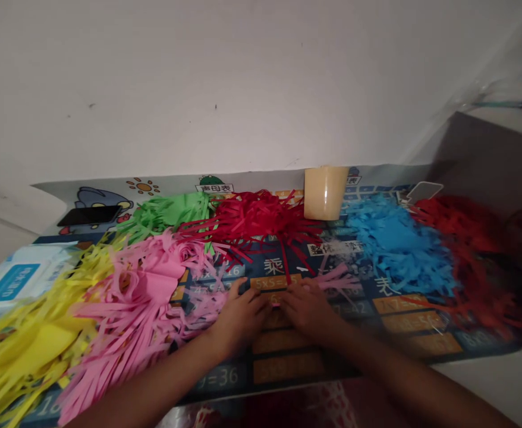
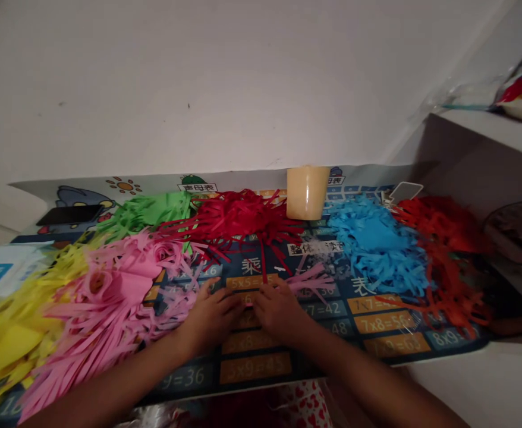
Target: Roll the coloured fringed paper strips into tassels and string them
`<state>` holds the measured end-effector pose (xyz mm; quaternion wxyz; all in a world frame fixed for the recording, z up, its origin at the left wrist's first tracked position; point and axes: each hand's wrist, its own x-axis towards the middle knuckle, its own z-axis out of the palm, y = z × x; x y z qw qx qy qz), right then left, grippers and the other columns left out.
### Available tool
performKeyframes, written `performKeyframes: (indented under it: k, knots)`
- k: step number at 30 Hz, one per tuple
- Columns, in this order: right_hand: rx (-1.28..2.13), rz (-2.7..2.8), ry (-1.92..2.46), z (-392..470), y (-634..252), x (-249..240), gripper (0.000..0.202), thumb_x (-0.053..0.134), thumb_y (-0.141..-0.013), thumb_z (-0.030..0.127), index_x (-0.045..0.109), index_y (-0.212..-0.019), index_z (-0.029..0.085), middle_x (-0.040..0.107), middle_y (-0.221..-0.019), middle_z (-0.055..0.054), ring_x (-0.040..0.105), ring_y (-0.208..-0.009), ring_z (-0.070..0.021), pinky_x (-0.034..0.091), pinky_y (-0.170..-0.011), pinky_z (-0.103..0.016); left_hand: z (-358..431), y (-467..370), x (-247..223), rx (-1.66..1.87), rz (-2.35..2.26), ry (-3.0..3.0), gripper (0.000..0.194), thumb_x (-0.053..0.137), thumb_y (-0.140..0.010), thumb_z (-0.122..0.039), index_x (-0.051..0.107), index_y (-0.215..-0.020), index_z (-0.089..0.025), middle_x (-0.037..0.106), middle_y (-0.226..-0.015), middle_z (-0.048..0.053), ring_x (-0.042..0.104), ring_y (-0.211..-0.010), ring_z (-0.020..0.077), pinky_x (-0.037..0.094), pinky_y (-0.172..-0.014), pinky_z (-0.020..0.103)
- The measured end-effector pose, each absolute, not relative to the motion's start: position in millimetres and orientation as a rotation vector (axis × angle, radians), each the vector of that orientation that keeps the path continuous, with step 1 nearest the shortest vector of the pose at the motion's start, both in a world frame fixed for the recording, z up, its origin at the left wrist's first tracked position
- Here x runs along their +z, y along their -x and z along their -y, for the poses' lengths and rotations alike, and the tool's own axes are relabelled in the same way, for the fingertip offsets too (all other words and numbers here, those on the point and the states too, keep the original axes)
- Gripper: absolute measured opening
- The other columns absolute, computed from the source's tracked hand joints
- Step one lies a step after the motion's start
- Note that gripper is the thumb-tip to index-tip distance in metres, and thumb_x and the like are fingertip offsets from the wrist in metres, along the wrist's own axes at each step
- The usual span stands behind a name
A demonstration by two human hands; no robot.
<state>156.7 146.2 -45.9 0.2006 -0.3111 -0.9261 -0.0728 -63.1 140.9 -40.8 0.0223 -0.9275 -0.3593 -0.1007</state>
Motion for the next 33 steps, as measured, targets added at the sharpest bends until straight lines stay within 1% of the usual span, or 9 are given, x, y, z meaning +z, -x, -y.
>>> performKeyframes:
  k: [4,8,12,14,16,20,24,29,33]
  knots:
    - [-0.167,2.398,0.962,-139.7,-147.9,-33.5,0.016,0.056,-0.093,0.018,0.064,-0.079,0.019,0.068,-0.073,0.0,0.055,-0.079,-0.0171,0.031,-0.084,-0.038,-144.6,57.8,-29.5,-0.465,1.077,2.793,0.016,0.053,-0.093,-0.014,0.065,-0.088,-0.022,0.069,-0.083,-0.004,0.06,-0.085,0.0177,0.027,-0.107,0.052]
    - [0.175,2.232,1.113,-110.4,-143.7,17.3,0.013,0.058,-0.092,0.027,0.068,-0.086,0.024,0.071,-0.085,-0.001,0.057,-0.082,-0.0186,0.032,-0.078,-0.037,-127.3,70.9,15.2,-0.708,0.92,2.813,0.025,0.041,-0.098,-0.014,0.065,-0.099,-0.021,0.073,-0.096,0.0,0.063,-0.092,0.0169,0.025,-0.112,0.048]
    - [1.205,1.937,1.064,-97.5,-142.7,52.7,0.028,0.051,-0.094,0.034,0.072,-0.079,0.022,0.068,-0.074,0.0,0.056,-0.07,-0.0149,0.039,-0.066,-0.029,-101.6,78.3,58.1,-0.755,0.756,2.838,0.036,0.032,-0.099,-0.013,0.065,-0.109,-0.023,0.075,-0.102,-0.001,0.065,-0.093,0.0148,0.014,-0.119,0.042]
    - [1.706,1.583,0.983,-98.8,-140.9,51.1,0.025,0.06,-0.085,0.037,0.071,-0.071,0.02,0.063,-0.066,0.002,0.052,-0.061,-0.0119,0.039,-0.059,-0.025,-92.7,77.0,64.0,-0.798,0.784,2.837,0.038,0.031,-0.099,-0.013,0.065,-0.114,-0.025,0.075,-0.104,-0.001,0.065,-0.096,0.0152,0.01,-0.12,0.042]
    - [1.914,1.276,0.986,-99.0,-137.9,42.0,0.019,0.072,-0.072,0.038,0.072,-0.069,0.018,0.061,-0.063,0.003,0.049,-0.056,-0.0099,0.038,-0.055,-0.022,-87.2,74.6,61.2,-0.881,0.836,2.816,0.04,0.029,-0.099,-0.015,0.064,-0.115,-0.026,0.076,-0.1,-0.001,0.066,-0.096,0.0156,0.008,-0.12,0.042]
    - [1.943,1.013,0.979,-88.3,-130.2,24.0,0.018,0.08,-0.062,0.035,0.07,-0.063,0.019,0.059,-0.061,0.003,0.047,-0.051,-0.0092,0.035,-0.047,-0.02,-83.0,67.4,52.6,-1.069,0.892,2.793,0.03,0.037,-0.1,-0.019,0.065,-0.108,-0.026,0.076,-0.093,-0.003,0.068,-0.089,0.013,0.022,-0.117,0.037]
    - [1.74,0.856,0.904,-73.5,-122.7,14.3,0.019,0.081,-0.064,0.03,0.066,-0.059,0.019,0.057,-0.062,0.002,0.048,-0.053,-0.0094,0.037,-0.048,-0.019,-79.3,52.9,50.0,-1.304,1.127,2.789,0.016,0.051,-0.096,-0.023,0.067,-0.094,-0.022,0.075,-0.086,0.0,0.069,-0.079,0.0116,0.05,-0.088,0.025]
    - [1.544,0.704,0.969,-67.8,-116.5,6.4,0.021,0.082,-0.064,0.033,0.065,-0.066,0.021,0.057,-0.062,0.002,0.051,-0.055,-0.0119,0.041,-0.048,-0.021,-73.0,34.0,41.4,-1.564,1.465,2.693,0.025,0.05,-0.096,-0.031,0.072,-0.085,-0.025,0.071,-0.076,0.0,0.066,-0.071,0.0141,0.051,-0.088,0.035]
    - [1.47,0.709,0.99,-67.0,-115.2,5.8,0.016,0.08,-0.065,0.028,0.067,-0.069,0.021,0.057,-0.061,0.003,0.048,-0.048,-0.0086,0.039,-0.045,-0.019,-70.9,26.7,38.0,-1.687,1.532,2.782,0.028,0.049,-0.095,-0.03,0.072,-0.08,-0.023,0.071,-0.077,0.002,0.066,-0.072,0.0149,0.053,-0.08,0.032]
